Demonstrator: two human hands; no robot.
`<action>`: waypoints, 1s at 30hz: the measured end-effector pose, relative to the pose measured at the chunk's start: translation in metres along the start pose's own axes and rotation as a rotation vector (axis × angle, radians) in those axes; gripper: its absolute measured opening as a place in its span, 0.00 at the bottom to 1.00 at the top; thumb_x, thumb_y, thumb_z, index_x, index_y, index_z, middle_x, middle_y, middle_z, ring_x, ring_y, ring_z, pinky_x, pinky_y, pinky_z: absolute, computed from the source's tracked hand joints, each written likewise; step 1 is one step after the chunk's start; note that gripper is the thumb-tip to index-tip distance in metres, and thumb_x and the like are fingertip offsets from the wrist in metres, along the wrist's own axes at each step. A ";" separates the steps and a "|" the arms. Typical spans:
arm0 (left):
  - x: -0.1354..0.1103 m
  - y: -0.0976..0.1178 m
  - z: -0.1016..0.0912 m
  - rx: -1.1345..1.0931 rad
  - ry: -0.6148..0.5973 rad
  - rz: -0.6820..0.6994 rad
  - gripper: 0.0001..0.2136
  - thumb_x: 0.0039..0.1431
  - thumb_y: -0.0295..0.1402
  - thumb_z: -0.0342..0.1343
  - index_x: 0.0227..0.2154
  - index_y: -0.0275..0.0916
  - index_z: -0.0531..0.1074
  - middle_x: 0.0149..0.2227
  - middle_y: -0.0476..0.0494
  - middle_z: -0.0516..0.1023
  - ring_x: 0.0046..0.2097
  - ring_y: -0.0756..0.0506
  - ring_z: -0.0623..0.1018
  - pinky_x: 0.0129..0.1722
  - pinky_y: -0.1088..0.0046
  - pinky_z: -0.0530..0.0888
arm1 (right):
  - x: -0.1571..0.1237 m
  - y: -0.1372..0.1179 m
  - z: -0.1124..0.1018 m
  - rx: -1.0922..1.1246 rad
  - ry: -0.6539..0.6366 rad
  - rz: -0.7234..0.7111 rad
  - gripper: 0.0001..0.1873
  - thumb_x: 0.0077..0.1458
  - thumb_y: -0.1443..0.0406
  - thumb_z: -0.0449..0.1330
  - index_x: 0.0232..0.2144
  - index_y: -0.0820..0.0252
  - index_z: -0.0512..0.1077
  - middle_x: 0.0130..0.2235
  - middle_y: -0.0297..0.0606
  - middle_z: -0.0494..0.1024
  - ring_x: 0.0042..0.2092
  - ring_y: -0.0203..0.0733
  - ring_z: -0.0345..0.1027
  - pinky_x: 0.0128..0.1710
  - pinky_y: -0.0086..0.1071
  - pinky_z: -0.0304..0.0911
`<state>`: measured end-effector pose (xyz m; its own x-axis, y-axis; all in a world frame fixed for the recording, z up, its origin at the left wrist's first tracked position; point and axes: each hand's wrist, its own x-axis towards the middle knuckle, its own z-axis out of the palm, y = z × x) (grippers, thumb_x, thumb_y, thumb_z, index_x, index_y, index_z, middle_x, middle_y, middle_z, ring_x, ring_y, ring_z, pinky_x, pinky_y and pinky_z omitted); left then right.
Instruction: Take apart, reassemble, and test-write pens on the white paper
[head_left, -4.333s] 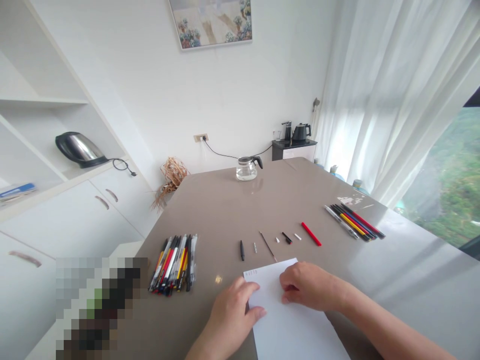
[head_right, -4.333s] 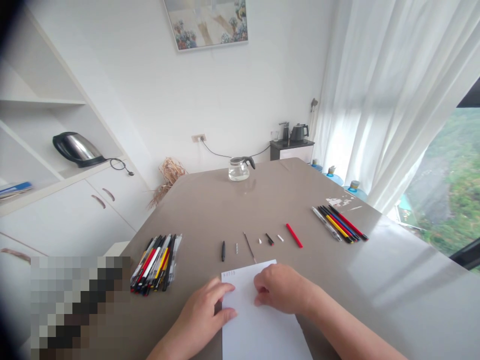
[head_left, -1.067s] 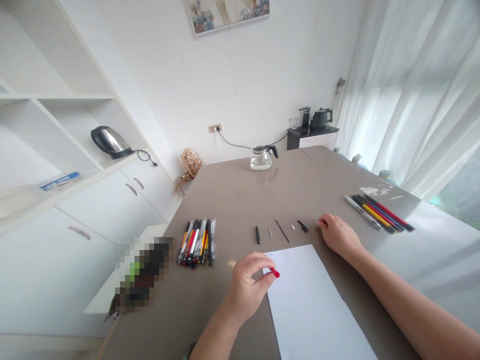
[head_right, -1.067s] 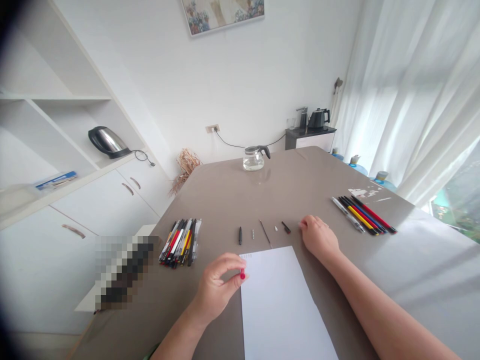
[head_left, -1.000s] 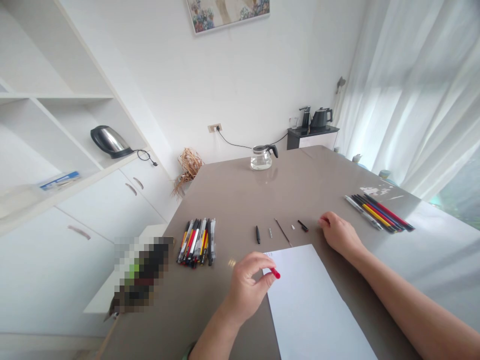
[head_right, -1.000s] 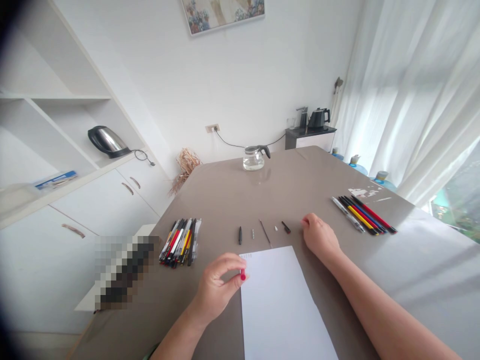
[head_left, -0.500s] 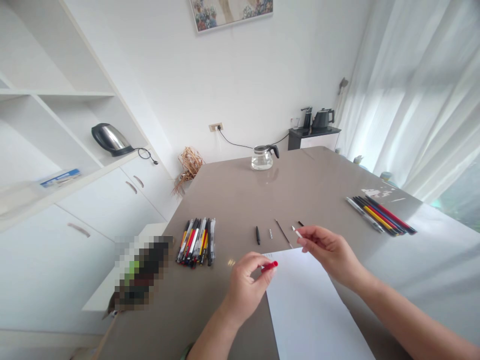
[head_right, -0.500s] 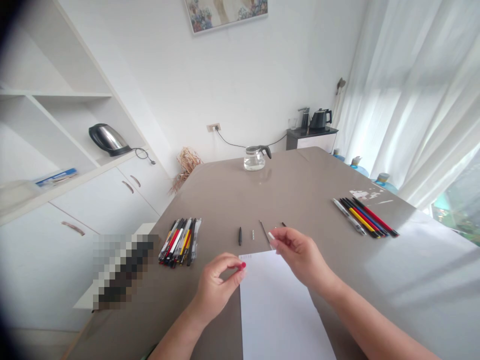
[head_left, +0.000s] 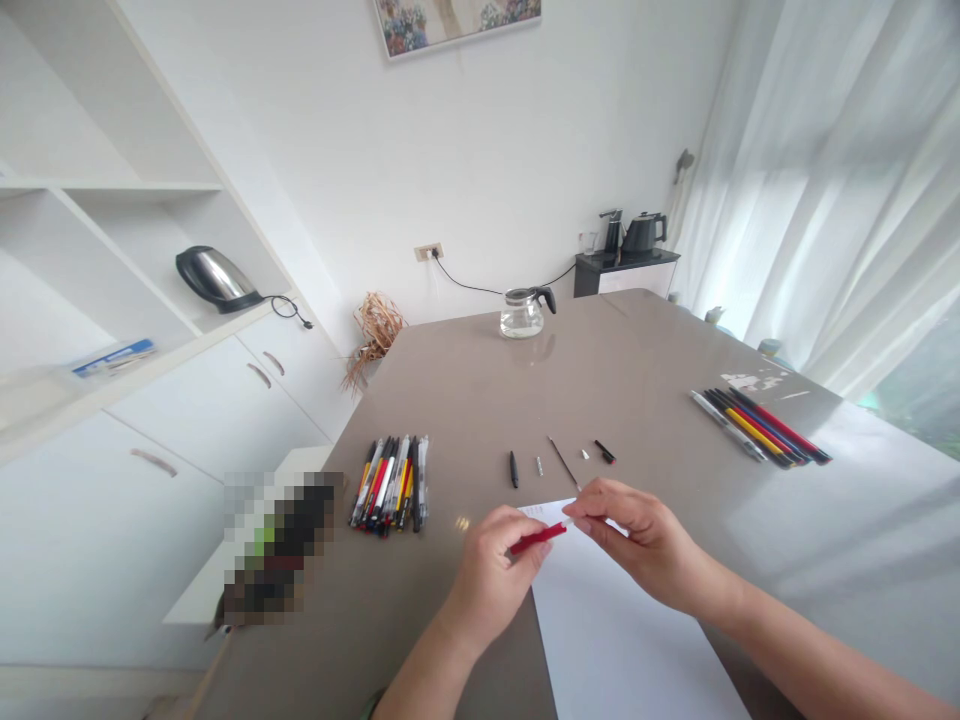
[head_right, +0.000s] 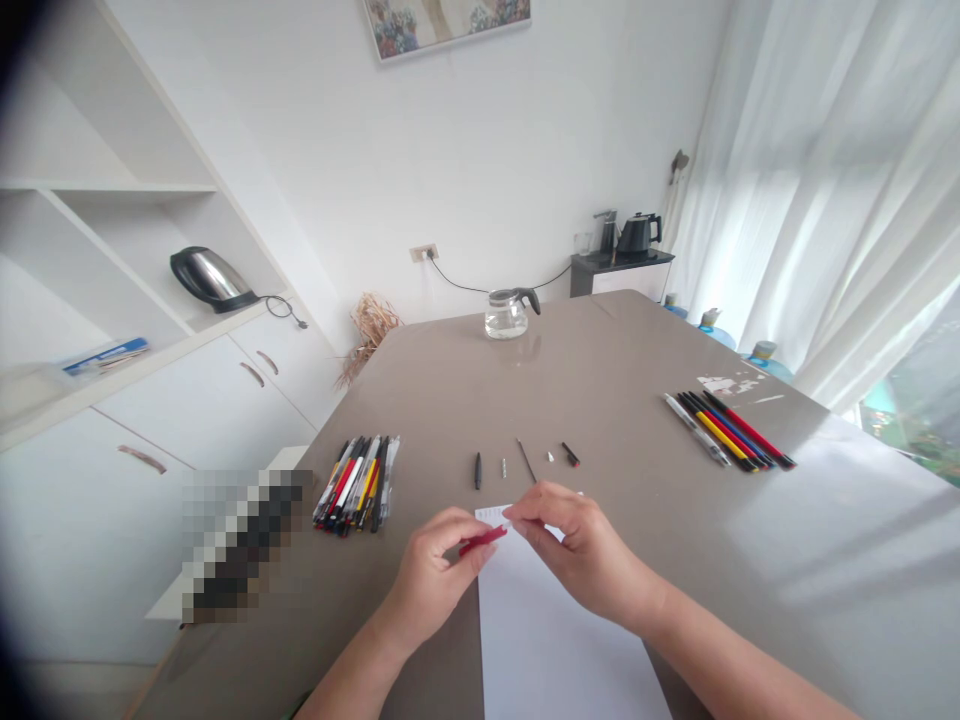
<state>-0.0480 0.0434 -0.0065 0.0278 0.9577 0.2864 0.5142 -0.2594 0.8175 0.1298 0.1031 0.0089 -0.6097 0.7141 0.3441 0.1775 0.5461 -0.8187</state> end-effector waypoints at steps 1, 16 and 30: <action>0.000 0.000 0.000 0.002 -0.005 -0.002 0.06 0.50 0.27 0.52 0.31 0.38 0.72 0.31 0.44 0.71 0.33 0.49 0.71 0.32 0.76 0.68 | 0.000 0.000 0.001 -0.010 -0.014 -0.004 0.10 0.53 0.67 0.50 0.36 0.55 0.70 0.31 0.36 0.69 0.32 0.34 0.63 0.31 0.28 0.59; 0.001 -0.006 -0.001 -0.553 0.002 -0.340 0.11 0.51 0.35 0.52 0.35 0.34 0.70 0.30 0.41 0.74 0.33 0.46 0.73 0.34 0.69 0.70 | 0.000 0.005 0.001 -0.064 0.049 0.022 0.08 0.52 0.66 0.51 0.33 0.57 0.69 0.29 0.36 0.70 0.30 0.34 0.63 0.30 0.27 0.59; 0.004 -0.012 -0.006 -0.997 0.092 -0.502 0.10 0.50 0.34 0.54 0.34 0.34 0.67 0.29 0.43 0.74 0.31 0.48 0.74 0.32 0.69 0.70 | 0.002 0.009 0.001 -0.127 0.082 0.109 0.10 0.52 0.63 0.50 0.29 0.59 0.70 0.27 0.36 0.71 0.28 0.34 0.63 0.27 0.26 0.58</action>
<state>-0.0588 0.0501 -0.0120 -0.0750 0.9797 -0.1861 -0.4685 0.1301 0.8738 0.1294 0.1090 0.0012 -0.5176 0.8023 0.2973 0.3383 0.5111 -0.7902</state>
